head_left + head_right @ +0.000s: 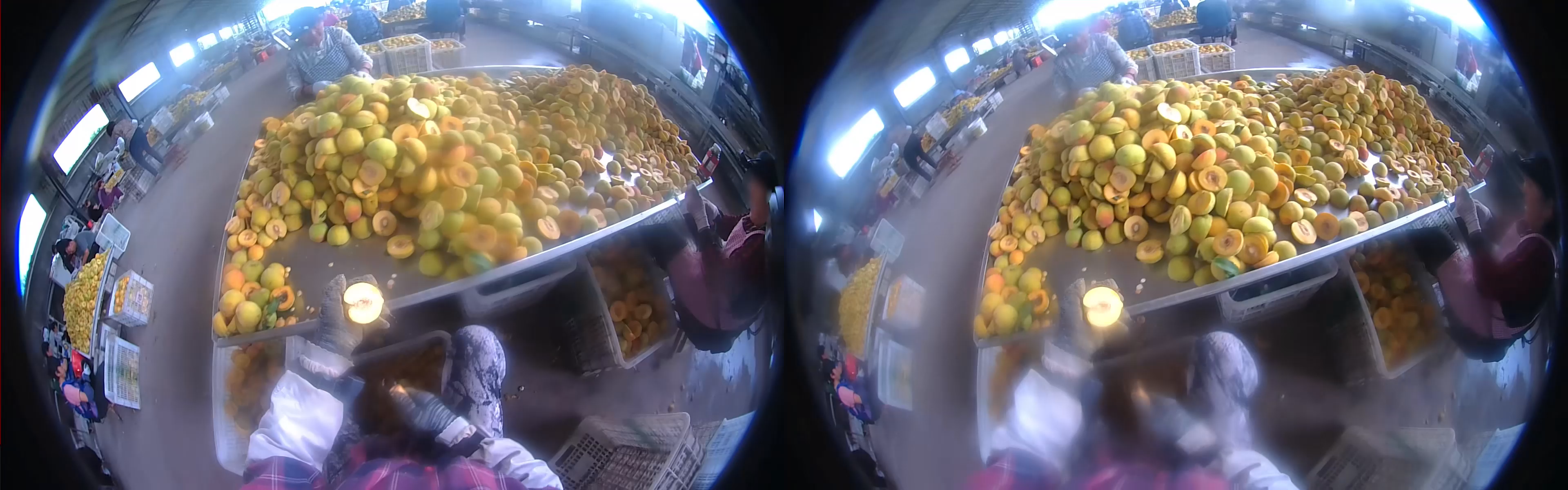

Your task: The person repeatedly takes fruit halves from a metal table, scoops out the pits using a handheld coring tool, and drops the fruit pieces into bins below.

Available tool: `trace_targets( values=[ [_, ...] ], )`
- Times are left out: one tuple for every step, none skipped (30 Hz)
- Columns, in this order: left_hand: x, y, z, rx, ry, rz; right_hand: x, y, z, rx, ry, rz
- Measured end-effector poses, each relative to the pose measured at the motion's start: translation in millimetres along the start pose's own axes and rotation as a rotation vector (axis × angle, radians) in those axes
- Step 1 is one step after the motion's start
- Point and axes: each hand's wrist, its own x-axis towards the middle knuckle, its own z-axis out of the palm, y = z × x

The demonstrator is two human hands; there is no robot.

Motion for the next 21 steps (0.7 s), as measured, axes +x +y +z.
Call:
trace_targets(
  values=[
    [-13.3, -4.1, -7.2, -0.032, 0.026, -0.026, -5.6, -50.8, -2.5, 0.139, 0.031, 0.039],
    [-34.3, -7.1, -1.1, 0.041, 0.11, 0.056, -9.8, -82.3, -2.2, 0.217, 0.042, 0.046],
    [-41.5, -8.5, -7.0, 0.035, 0.116, 0.052, -12.0, -104.6, -1.6, 0.26, 0.04, 0.044],
    [-48.0, -10.6, -12.9, -0.115, 0.108, -0.044, -11.5, -118.8, 0.2, 0.265, 0.037, 0.042],
    [-54.8, -13.7, -17.8, -0.267, 0.099, -0.142, -11.5, -109.9, 5.7, 0.265, 0.039, 0.053],
    [-63.2, -17.9, -19.1, -0.273, 0.102, -0.15, -5.3, -91.3, 8.1, 0.018, 0.064, -0.071],
    [-73.1, -23.0, -17.0, -0.104, 0.119, 0.037, 3.5, -68.7, 8.7, -0.23, 0.087, -0.195],
    [-83.4, -29.4, -13.9, 0.065, 0.134, 0.222, 10.4, -32.5, 10.8, -0.558, 0.185, -0.403],
    [-90.8, -35.9, -11.5, 0.235, 0.147, 0.408, 10.5, -35.8, 14.2, -0.561, 0.184, -0.394],
    [-95.1, -41.3, -10.8, 0.294, 0.184, 0.452, 16.3, -45.5, 16.4, -0.707, 0.173, -0.431],
    [-98.0, -45.5, -10.1, 0.286, 0.234, 0.457, 20.7, -55.9, 19.6, -0.853, 0.161, -0.47],
    [-99.6, -50.8, -9.6, 0.289, 0.286, 0.469, 18.3, -69.2, 25.8, -0.386, 0.236, -0.172],
    [-102.3, -56.6, -7.3, 0.307, 0.348, 0.504, 15.8, -89.8, 32.3, -0.388, 0.235, -0.169],
    [-104.7, -63.7, -3.4, 0.337, 0.418, 0.547, 13.6, -112.3, 38.5, -0.063, 0.254, 0.003],
    [-106.1, -71.5, 1.2, 0.375, 0.506, 0.596, 12.6, -122.8, 41.2, 0.264, 0.27, 0.175],
    [-107.7, -77.9, 5.3, 0.402, 0.591, 0.635, 13.3, -121.2, 40.3, 0.265, 0.27, 0.177],
    [-107.6, -84.2, 6.0, 0.403, 0.673, 0.643, 14.3, -116.9, 39.0, 0.244, 0.215, 0.271],
    [-106.2, -89.9, 6.4, 0.38, 0.741, 0.643, 15.7, -111.0, 37.8, 0.224, 0.16, 0.364],
    [-106.0, -82.4, 0.1, 0.385, 0.738, 0.637, 18.2, -93.8, 38.5, 0.231, 0.164, 0.367],
    [-103.2, -66.1, -12.5, 0.122, 0.604, 0.203, 21.6, -68.1, 40.2, -0.165, 0.217, 0.028],
    [-100.9, -54.3, -22.6, -0.137, 0.451, -0.227, 23.0, -52.8, 40.7, -0.56, 0.261, -0.313]
  ],
)
